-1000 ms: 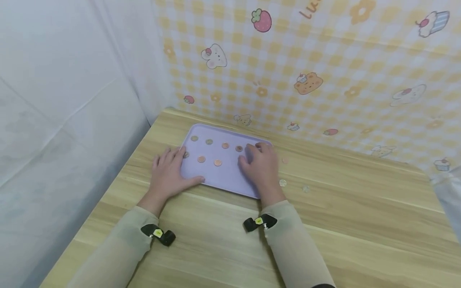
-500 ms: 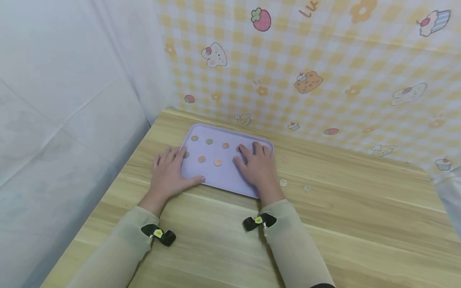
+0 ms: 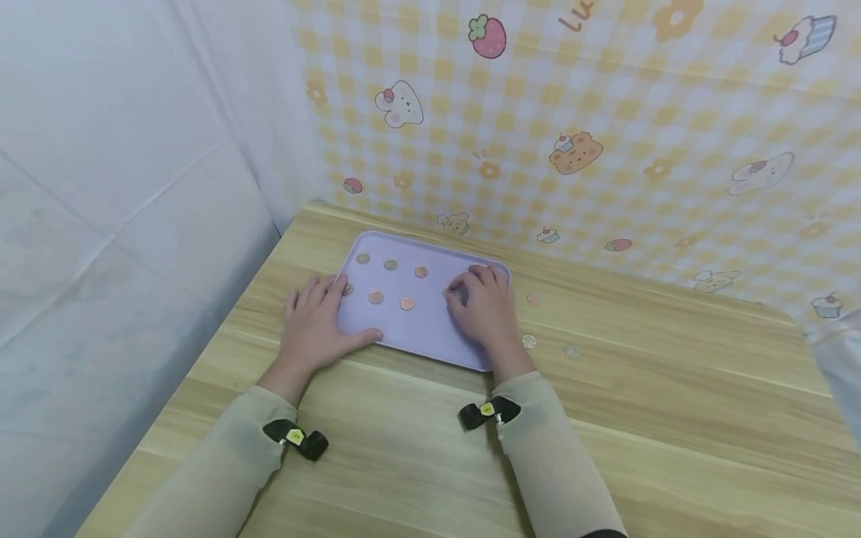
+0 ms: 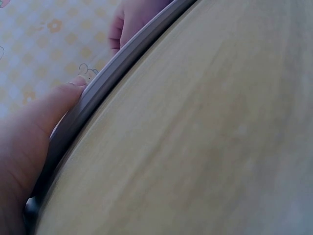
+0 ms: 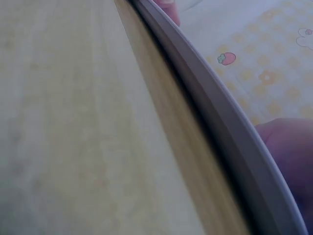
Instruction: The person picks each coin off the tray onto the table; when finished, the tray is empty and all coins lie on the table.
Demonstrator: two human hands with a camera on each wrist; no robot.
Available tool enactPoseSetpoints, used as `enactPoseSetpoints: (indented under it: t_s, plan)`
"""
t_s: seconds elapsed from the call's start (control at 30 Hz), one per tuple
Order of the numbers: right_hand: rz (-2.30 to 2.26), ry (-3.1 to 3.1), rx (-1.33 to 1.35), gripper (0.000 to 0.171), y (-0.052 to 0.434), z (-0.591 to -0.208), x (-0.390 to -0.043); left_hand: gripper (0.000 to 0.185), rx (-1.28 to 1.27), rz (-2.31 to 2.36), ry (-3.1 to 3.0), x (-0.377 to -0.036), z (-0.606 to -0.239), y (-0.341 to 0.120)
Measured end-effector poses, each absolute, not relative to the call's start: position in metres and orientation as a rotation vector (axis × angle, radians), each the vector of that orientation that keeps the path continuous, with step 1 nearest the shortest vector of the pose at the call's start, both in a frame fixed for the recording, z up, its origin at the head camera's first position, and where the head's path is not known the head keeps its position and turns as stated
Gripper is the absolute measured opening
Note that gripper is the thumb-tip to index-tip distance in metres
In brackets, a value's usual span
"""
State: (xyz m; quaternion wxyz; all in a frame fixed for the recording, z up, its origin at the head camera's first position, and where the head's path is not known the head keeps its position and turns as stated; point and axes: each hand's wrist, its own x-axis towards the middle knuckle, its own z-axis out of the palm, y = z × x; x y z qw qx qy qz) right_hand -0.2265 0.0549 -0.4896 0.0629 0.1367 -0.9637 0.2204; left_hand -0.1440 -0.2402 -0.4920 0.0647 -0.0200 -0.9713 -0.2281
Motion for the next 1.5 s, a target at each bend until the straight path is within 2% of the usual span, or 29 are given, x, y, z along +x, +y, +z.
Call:
enactPoseSetpoints:
  t_s: [0.4,0.93,1.13,1.27,1.5]
  plan:
    - [0.747,-3.003,0.453,0.027,0.0591,-0.4829,-0.2285,0.126,-0.057,-0.669,-2.937,-0.144,-0.4931,-0.2395]
    - [0.856,-2.832,0.658,0.011,0.0572,-0.4838,-0.2252,0.126,-0.058,-0.679,-2.935,-0.1429,-0.4919,-0.2393]
    - [0.849,-2.768,0.728,0.017,0.0533,-0.4852,-0.221,0.126,-0.054,-0.679,-2.946,-0.1426,-0.4911,-0.2392]
    - [0.972,-2.741,0.662,0.023,0.0531,-0.4856,-0.2198,0.127,-0.051,-0.683,-2.944,-0.1429,-0.491,-0.239]
    - [1.452,-2.494,0.341,0.033,0.0529,-0.4878,-0.2216,0.127,-0.048,-0.689,-2.951,-0.1429,-0.4887,-0.2389]
